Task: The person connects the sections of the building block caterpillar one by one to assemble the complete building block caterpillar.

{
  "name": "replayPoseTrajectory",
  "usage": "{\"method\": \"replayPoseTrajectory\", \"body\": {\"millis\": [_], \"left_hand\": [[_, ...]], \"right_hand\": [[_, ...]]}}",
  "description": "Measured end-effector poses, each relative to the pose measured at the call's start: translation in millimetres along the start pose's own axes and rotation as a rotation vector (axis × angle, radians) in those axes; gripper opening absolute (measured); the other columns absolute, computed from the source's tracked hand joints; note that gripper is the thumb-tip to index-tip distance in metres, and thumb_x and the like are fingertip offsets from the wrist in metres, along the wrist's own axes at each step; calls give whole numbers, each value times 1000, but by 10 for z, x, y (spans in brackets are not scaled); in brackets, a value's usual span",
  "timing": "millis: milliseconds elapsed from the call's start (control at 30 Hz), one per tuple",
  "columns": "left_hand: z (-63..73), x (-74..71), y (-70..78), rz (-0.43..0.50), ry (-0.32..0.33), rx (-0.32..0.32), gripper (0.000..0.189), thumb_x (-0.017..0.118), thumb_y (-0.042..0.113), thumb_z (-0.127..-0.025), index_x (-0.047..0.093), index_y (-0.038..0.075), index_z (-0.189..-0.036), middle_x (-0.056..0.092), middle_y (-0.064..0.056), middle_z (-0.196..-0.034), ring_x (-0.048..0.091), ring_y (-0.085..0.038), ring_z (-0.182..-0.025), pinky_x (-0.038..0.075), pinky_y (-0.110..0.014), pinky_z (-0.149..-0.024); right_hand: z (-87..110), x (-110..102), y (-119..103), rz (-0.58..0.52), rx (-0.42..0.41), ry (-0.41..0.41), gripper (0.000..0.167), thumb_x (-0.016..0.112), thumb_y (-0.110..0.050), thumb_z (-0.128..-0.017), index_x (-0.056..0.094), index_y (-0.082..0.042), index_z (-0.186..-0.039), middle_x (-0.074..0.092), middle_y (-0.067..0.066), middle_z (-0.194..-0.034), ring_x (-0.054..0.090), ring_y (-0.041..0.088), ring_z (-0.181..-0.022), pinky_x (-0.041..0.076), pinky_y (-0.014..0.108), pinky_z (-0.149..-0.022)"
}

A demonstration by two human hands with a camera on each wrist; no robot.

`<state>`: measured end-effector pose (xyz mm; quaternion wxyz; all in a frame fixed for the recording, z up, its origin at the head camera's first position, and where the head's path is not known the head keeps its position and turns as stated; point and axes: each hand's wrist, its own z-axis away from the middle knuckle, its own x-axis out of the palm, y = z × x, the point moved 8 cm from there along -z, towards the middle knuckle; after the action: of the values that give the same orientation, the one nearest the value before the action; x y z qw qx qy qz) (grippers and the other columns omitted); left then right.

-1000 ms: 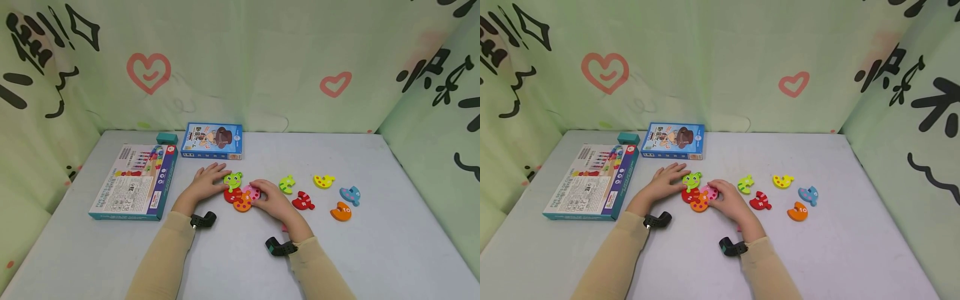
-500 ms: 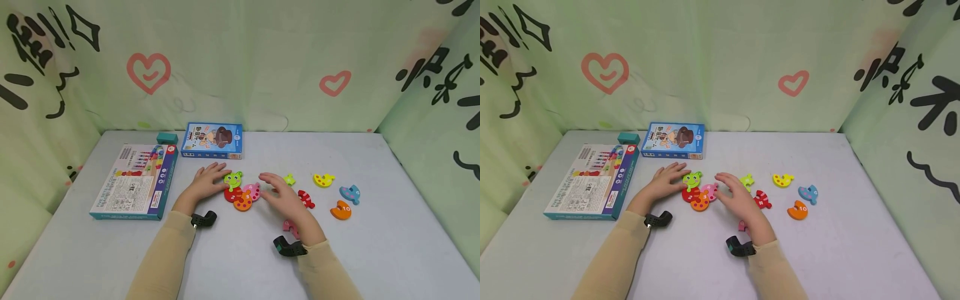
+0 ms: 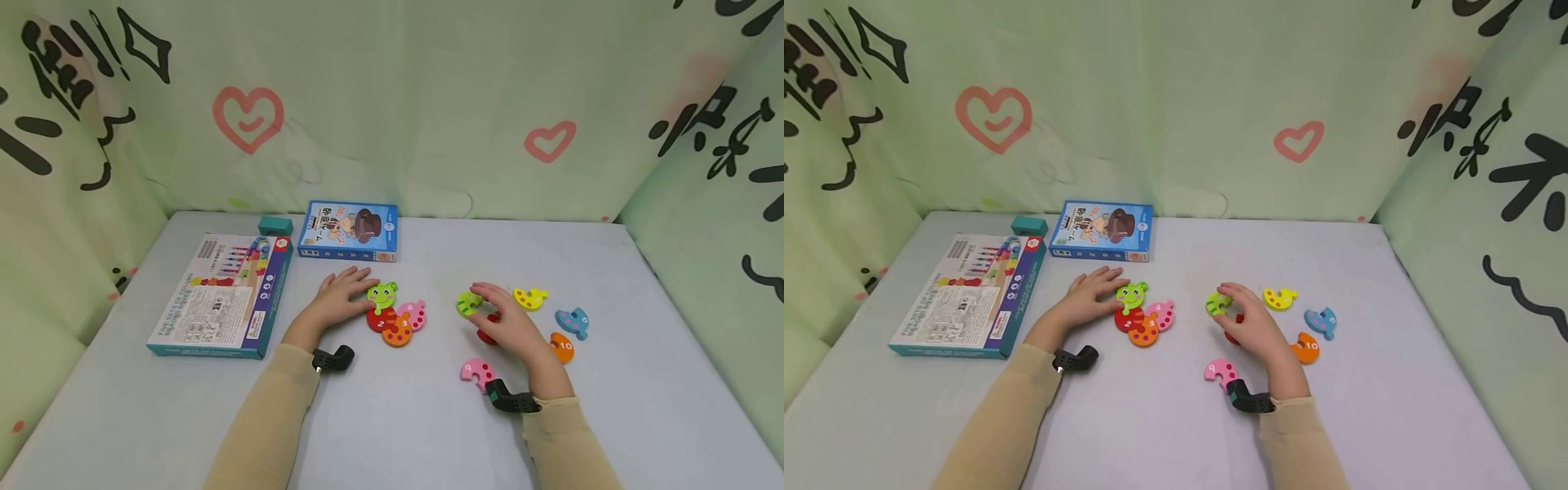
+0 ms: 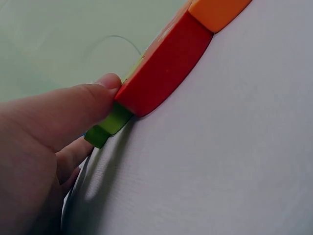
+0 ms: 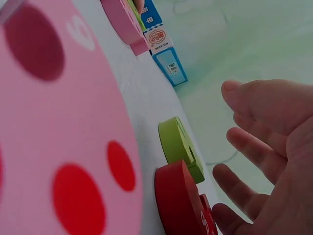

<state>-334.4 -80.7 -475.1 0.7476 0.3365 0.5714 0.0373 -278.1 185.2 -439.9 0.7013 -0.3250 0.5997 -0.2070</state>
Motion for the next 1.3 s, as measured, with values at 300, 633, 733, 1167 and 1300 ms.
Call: {"method": "replayPoseTrajectory", "body": {"millis": [300,633,733,1167,1300], "left_hand": [[7,12,11,-4,9,2,55,54,43,-86,42,27,-137,25,2,-151,11,-24,-141,1,-56,-111],[3,11,7,-6,10,7,55,54,44,-86,42,27,-137,25,1,-150,12,-24,-141,2,-57,-111],[2,13,6,-7,9,6,55,54,44,-86,42,27,-137,25,1,-150,11,-24,-141,2,-57,-110],[7,7,4,-4,2,-6,55,54,44,-86,41,27,-137,25,2,-151,10,-24,-141,1,-56,-111],[10,11,4,-4,3,-8,55,53,44,-86,42,27,-137,25,2,-151,11,-24,-141,1,-56,-111]], "right_hand": [[-61,97,147,30,1,-16,53,59,-21,-87,41,-10,-135,30,12,-146,25,34,-134,28,57,-104],[-89,143,216,76,20,-37,59,59,-20,-86,36,-10,-139,25,10,-150,19,36,-137,25,57,-105],[-90,151,222,94,20,-41,59,59,-18,-86,35,-11,-140,22,10,-151,18,38,-137,25,58,-105],[-62,152,228,149,65,-31,65,64,-33,-82,38,-12,-138,33,20,-133,34,35,-119,39,55,-95],[-61,154,213,163,53,-34,67,65,-33,-81,38,-9,-137,35,20,-131,34,35,-118,37,55,-96]]}}
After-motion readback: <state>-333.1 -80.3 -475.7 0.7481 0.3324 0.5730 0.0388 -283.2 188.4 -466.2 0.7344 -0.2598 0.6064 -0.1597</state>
